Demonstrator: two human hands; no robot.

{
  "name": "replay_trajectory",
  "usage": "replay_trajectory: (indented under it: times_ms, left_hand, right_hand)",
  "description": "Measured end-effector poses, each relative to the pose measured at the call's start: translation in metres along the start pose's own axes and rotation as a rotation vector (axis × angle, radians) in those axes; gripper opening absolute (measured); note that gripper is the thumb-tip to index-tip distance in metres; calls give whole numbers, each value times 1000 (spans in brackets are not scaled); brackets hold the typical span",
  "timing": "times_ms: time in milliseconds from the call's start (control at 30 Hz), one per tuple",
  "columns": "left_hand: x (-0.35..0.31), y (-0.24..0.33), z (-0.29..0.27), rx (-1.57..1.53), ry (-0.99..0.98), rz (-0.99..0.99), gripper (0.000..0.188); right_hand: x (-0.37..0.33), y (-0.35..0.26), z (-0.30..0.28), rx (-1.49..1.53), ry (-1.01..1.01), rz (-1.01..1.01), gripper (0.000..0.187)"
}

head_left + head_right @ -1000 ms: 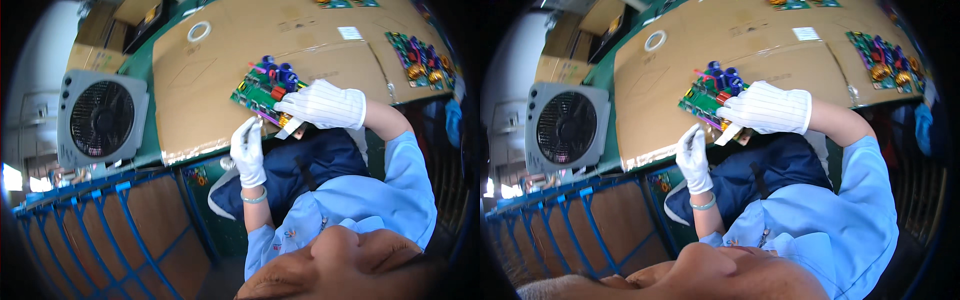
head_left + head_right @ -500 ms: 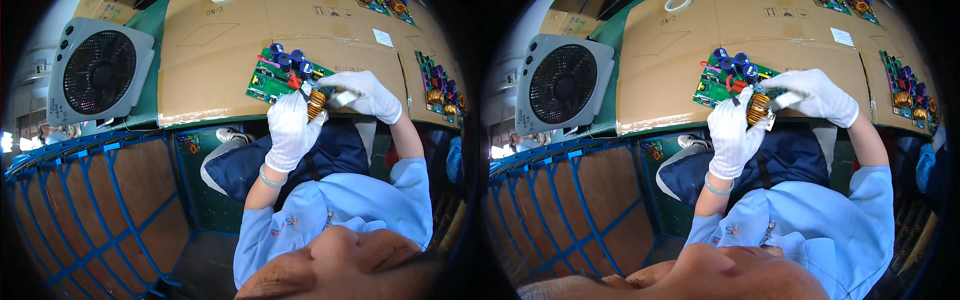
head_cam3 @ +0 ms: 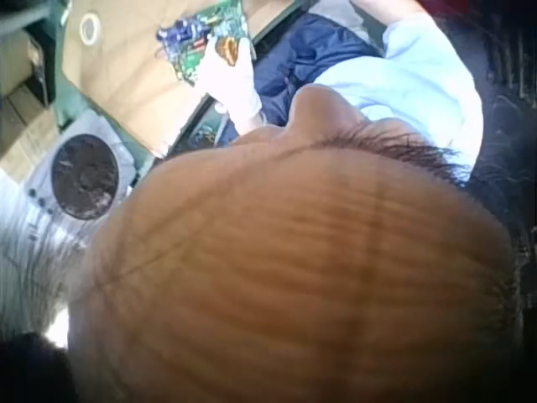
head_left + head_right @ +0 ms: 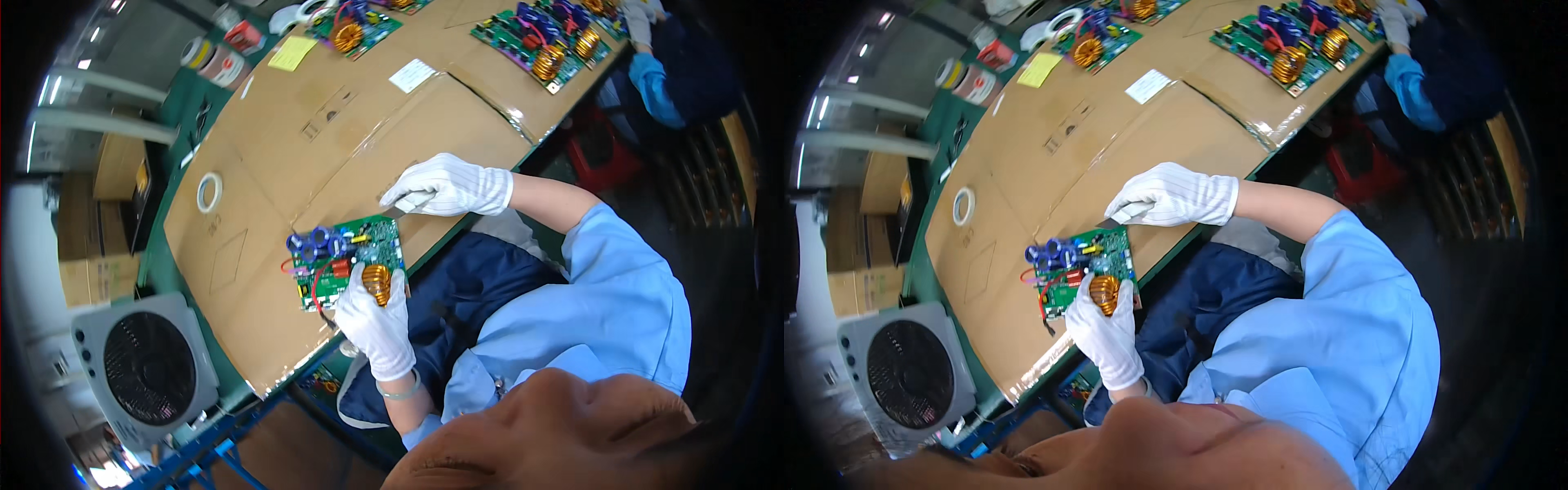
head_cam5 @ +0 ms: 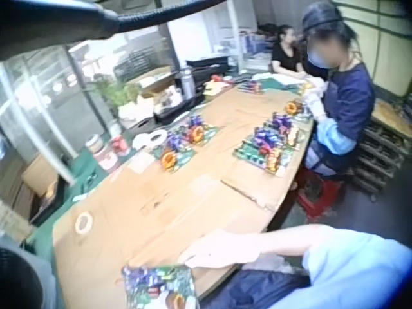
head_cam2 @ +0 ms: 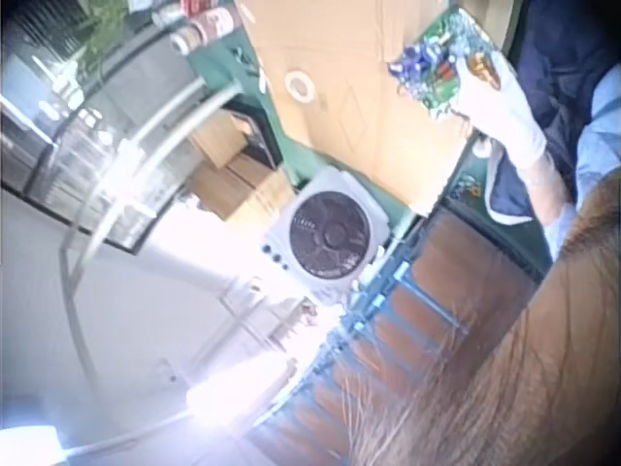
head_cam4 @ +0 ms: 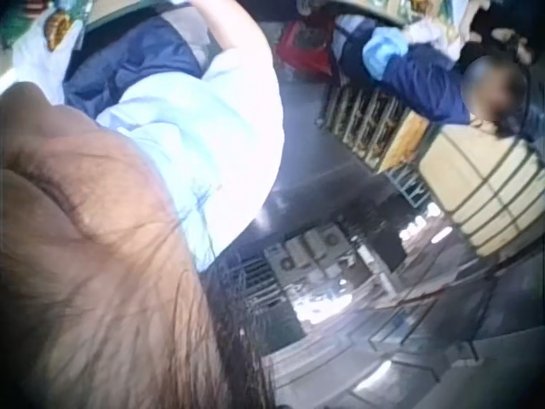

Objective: The person assembles electronic circuit boards by hand, picking up boards from a tray, attaching components like wires and coils, and placing them on a workbench. They repeatedly inspect the boards, turning them over to check both sides, and use a tool to adjust small parts.

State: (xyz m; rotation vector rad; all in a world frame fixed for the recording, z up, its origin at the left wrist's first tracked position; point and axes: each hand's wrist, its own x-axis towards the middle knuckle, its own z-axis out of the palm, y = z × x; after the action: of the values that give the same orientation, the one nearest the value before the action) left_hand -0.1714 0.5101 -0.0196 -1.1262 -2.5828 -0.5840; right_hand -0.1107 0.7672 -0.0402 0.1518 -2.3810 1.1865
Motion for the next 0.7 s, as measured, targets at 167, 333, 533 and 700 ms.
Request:
replay_trajectory:
  times_ms: [167,333,533,700]
  left_hand:
    - [0,-4,3,-37,-18,-1,56]
    - [22,-5,-23,-227,-66,-10,50]
    - [61,4,-21,-294,-250,181,54]
    - [49,-2,1,-260,-275,144,57]
  right_hand:
    - [-54,5,-81,-52,394,306,26]
    - [-113,80,-168,-509,1086,246,42]
    - [-113,84,-194,-832,660,644,70]
    - [-112,68,-200,-831,488,713,69]
